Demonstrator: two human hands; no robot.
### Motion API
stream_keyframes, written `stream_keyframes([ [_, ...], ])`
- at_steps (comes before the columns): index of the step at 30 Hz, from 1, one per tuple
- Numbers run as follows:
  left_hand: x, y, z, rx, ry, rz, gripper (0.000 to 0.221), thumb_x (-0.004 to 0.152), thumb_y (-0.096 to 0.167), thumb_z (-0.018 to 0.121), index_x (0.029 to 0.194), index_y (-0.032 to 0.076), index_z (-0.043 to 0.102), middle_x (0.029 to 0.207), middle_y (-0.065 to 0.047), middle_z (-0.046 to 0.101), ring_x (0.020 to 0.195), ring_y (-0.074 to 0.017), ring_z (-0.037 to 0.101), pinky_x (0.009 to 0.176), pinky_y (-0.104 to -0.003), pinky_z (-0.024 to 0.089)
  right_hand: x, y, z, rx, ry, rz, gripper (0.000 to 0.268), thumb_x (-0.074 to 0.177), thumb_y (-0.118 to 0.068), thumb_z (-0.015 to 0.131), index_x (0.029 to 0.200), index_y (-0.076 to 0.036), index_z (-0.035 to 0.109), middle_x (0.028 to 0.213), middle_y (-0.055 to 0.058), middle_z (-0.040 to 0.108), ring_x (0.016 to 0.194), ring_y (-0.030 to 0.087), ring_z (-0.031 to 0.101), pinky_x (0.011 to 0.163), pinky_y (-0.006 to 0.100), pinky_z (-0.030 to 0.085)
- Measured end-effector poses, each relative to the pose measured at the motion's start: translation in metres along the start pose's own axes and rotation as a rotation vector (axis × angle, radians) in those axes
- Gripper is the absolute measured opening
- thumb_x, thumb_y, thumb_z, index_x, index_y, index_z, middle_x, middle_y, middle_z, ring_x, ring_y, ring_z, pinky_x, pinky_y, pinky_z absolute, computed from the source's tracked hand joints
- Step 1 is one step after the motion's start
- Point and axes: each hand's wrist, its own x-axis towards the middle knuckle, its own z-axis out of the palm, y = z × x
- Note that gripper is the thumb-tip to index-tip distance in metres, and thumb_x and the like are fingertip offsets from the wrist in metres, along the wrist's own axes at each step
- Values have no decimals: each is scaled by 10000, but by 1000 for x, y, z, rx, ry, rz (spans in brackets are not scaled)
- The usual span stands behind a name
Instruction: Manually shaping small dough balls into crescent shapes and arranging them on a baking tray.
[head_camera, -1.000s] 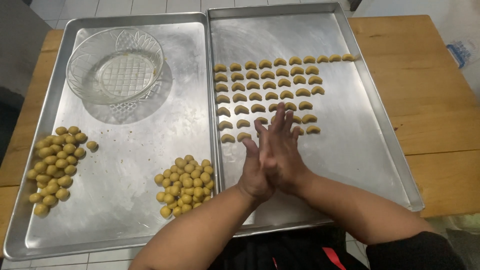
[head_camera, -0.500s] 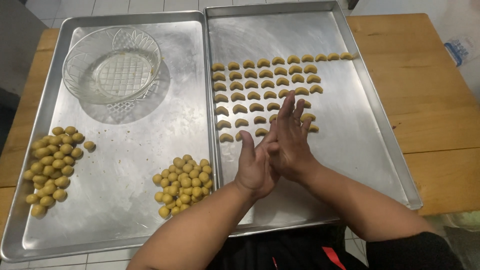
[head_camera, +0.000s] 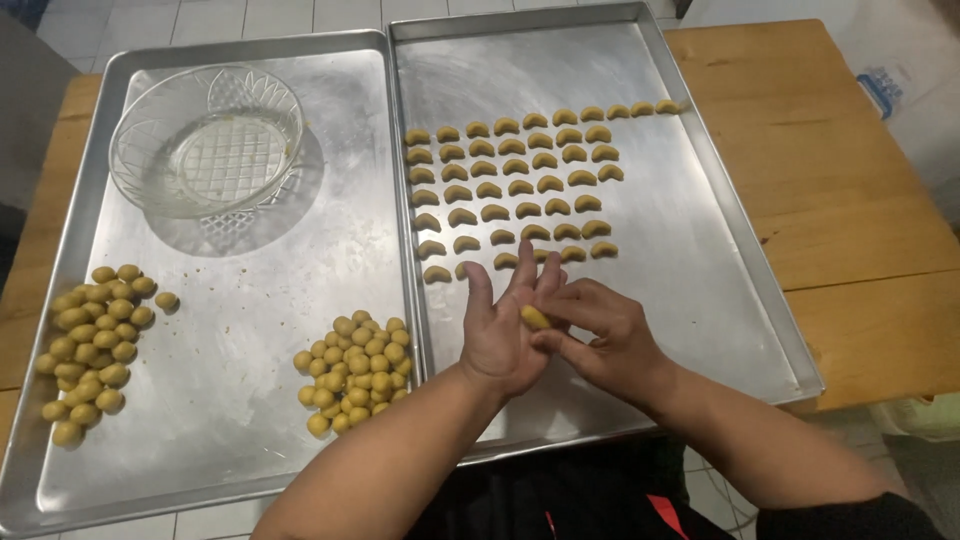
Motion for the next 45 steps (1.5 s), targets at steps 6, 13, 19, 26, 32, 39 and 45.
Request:
stream_keyframes([
  [6,-7,7,28,691,6,18,991,852,807,4,1597,178,-167,1697,-153,-60,1553,-349,-29,1241,-507,97,-4,-7,-25,50,-105,103,227,817,-90,817,1040,-47,793,742,144,765,628,276,750,556,337,605],
  [13,-13,-19,34,895,43,-10,985,921,729,68,1574,25,-149,1665,-252,-48,1528,-429,57,1228,-527,167,-20,10,-30,-52,-145,198,165,849,-78,774,1010,-71,810,689,127,767,565,235,721,492,313,565],
  [19,-8,-41,26,762,127,10,930,961,688,169,1567,108,-234,1652,-233,-168,1520,-458,20,1226,-569,115,-25,20,-36,48,-160,358,153,826,-104,811,963,-40,824,741,174,792,646,279,776,552,343,610],
  [26,4,-47,14,702,136,-46,881,992,645,216,1588,138,-190,1674,-202,-128,1527,-443,5,1213,-591,93,8,79,-78,-151,-118,451,216,827,-110,819,1019,-16,794,899,230,780,840,400,761,716,449,617],
  [32,10,-41,7,813,286,-198,968,826,649,442,1614,229,70,1713,-37,91,1573,-207,155,1235,-427,117,59,171,-94,-328,-52,669,217,863,-260,803,1054,-156,798,1094,20,738,864,175,703,818,311,533],
  [39,16,-40,6,877,329,-254,917,814,643,450,1604,242,211,1702,-10,210,1566,-195,213,1235,-422,166,77,204,-71,-355,-51,762,238,837,-254,811,1057,-163,805,1125,23,721,974,225,703,877,325,547],
  [45,20,-42,0,715,359,-269,919,820,585,544,1600,214,231,1704,-8,204,1567,-189,203,1229,-417,193,65,233,-63,-331,-25,617,180,859,-229,803,1024,-158,813,1042,24,751,966,198,713,867,297,536],
])
